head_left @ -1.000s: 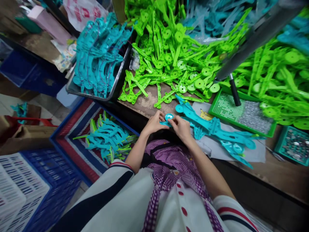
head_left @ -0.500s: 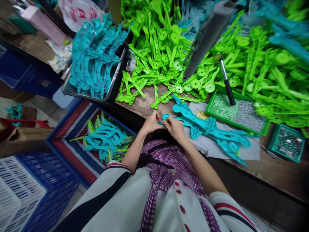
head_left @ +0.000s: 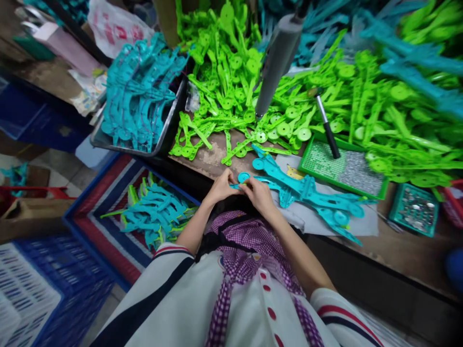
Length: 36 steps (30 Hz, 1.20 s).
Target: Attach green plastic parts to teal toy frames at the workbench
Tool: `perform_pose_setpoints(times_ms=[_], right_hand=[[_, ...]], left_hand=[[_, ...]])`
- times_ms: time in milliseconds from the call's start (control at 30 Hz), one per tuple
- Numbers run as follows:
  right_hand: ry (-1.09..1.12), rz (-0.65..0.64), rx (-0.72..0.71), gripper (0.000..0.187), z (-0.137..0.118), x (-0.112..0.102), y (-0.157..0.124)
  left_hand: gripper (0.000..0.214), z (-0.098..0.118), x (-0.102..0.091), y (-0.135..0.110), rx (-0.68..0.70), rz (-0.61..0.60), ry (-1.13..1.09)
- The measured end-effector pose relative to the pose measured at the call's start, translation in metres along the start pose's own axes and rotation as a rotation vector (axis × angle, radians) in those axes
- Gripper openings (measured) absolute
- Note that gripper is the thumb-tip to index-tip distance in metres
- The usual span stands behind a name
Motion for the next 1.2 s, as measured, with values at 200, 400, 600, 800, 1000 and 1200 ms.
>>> perform_pose_setpoints(times_ms=[200,400,600,800,1000,1200], right_hand=[[0.229,0.313,-0.127,0.047,-0.038,-0.094,-0.017],[0.112,0.665,0.102,0.039,0.023,-0.164,-0.080],[0.013,0.761,0.311,0.046,0.110,-0.191,-0.194],[-0.227,0.720,0.290,0.049,0.124,-0.181,-0.220],[-0.481,0.371,0.216,0.082,0.126,-0.169,-0.203],[-0.652,0.435,0.208,0.074,0.110,-0.177,-0.232]], left_hand=[[0.060,0.039,-0.002,-0.018,0.156,0.115,0.386],[0.104,0.111,0.083,-0.001,0.583,-0.324,0.664],[0.083,0.112,0.118,0.045,0.672,-0.499,0.807],[0.051,0.107,0.117,0.049,0.719,-0.577,0.842],[0.047,0.127,0.116,0.039,0.732,-0.603,0.923],[0.042,0.164,0.078,0.008,0.784,-0.425,0.861]])
Point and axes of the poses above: each hand's wrist, its own y-axis towards the middle knuckle, its own x-axis out of the palm, z = x × y, the point moved 6 cm from there along y, towards the middle knuckle, and after that the axes turned 2 degrees about -y, right-handed, at the moved point
